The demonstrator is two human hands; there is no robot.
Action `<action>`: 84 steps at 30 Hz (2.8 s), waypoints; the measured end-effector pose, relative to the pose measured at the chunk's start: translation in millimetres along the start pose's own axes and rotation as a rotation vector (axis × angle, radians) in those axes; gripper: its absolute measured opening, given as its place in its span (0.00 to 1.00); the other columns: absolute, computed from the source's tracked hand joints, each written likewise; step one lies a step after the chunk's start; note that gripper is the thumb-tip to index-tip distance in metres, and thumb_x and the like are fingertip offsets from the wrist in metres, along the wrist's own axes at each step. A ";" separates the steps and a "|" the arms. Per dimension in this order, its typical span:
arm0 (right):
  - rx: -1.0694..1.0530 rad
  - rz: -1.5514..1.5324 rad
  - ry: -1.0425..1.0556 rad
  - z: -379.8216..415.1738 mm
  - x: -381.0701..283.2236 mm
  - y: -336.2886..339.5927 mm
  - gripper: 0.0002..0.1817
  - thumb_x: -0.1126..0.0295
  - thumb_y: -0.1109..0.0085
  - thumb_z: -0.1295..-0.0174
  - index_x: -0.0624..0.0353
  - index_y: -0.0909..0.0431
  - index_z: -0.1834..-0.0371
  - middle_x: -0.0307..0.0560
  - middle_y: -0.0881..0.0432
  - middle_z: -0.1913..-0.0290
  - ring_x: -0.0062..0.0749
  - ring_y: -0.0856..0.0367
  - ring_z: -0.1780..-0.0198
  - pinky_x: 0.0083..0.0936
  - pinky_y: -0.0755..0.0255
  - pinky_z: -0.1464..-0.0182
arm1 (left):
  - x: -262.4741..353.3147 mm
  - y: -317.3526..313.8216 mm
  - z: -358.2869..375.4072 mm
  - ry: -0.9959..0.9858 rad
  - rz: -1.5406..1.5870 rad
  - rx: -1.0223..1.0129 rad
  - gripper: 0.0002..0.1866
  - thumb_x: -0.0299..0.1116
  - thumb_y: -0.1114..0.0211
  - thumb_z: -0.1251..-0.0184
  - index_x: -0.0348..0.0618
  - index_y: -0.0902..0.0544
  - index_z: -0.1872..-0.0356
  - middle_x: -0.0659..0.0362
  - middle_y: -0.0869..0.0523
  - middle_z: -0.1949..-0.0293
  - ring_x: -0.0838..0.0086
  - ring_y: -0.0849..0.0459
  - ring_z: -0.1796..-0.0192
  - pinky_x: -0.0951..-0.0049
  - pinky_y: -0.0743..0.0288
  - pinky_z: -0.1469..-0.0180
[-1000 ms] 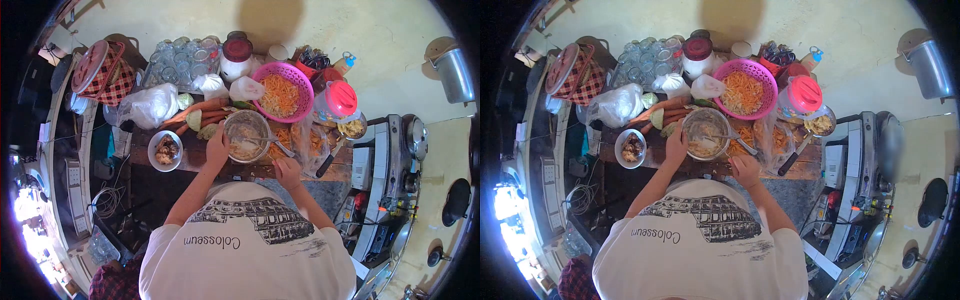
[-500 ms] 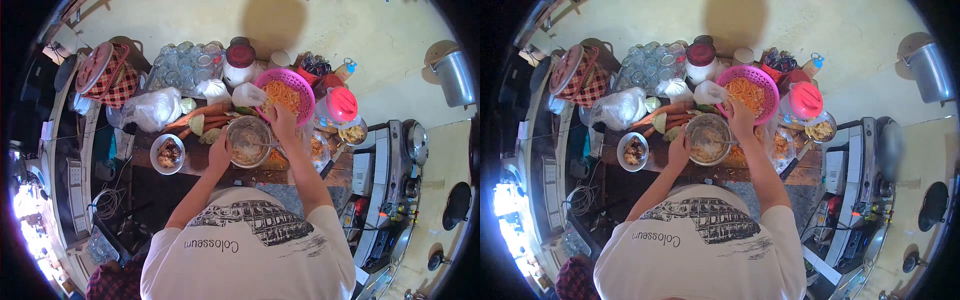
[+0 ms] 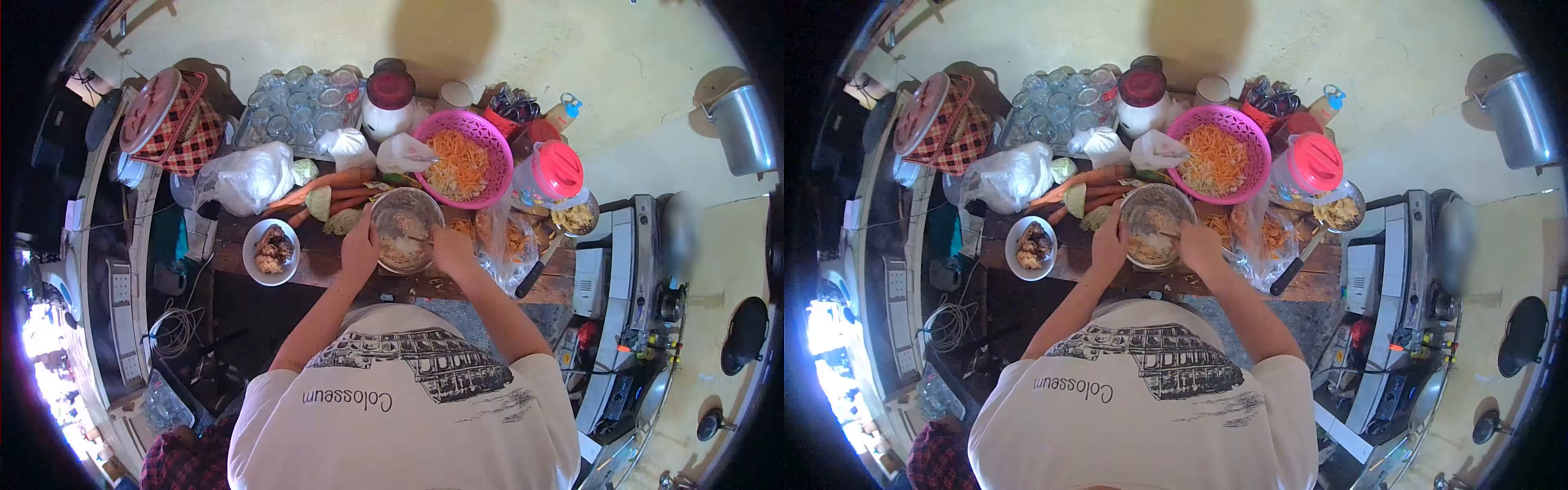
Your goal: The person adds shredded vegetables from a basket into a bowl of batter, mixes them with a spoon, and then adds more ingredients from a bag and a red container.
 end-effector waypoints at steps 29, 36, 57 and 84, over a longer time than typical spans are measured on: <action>0.149 0.060 0.046 13.3 10.1 -2.5 0.13 0.67 0.51 0.41 0.58 0.22 0.56 0.54 0.18 0.74 0.48 0.17 0.70 0.45 0.25 0.67 | 3.2 -1.8 -1.6 -0.035 0.024 -0.001 0.26 0.26 0.44 0.37 0.40 0.31 0.36 0.42 0.20 0.74 0.49 0.19 0.71 0.56 0.27 0.68; 0.093 0.096 -0.042 27.2 -11.3 -24.3 0.11 0.70 0.54 0.41 0.60 0.22 0.62 0.57 0.18 0.74 0.51 0.16 0.68 0.45 0.24 0.68 | 4.3 -2.6 0.4 -0.014 0.008 -0.008 0.26 0.27 0.45 0.37 0.39 0.32 0.35 0.42 0.20 0.74 0.49 0.19 0.70 0.55 0.27 0.67; 0.184 -0.069 0.128 39.7 -25.7 -11.8 0.18 0.71 0.52 0.42 0.55 0.22 0.49 0.55 0.19 0.75 0.49 0.17 0.70 0.41 0.25 0.68 | 8.1 -0.2 -0.5 0.046 -0.001 -0.054 0.24 0.27 0.45 0.34 0.38 0.31 0.36 0.42 0.20 0.72 0.49 0.18 0.69 0.57 0.27 0.67; 0.172 -0.088 0.138 1.1 -13.0 31.3 0.12 0.69 0.50 0.42 0.59 0.19 0.59 0.57 0.17 0.66 0.51 0.17 0.63 0.44 0.23 0.62 | 1.8 -2.4 2.1 0.007 -0.021 -0.019 0.24 0.28 0.45 0.34 0.40 0.31 0.36 0.41 0.19 0.71 0.49 0.18 0.68 0.57 0.27 0.67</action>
Point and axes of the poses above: each hand's wrist, its own z-axis away from the middle knuckle, its own y-axis out of the back of the hand, x = y × z, the point moved 5 cm from there along -z, towards the middle knuckle
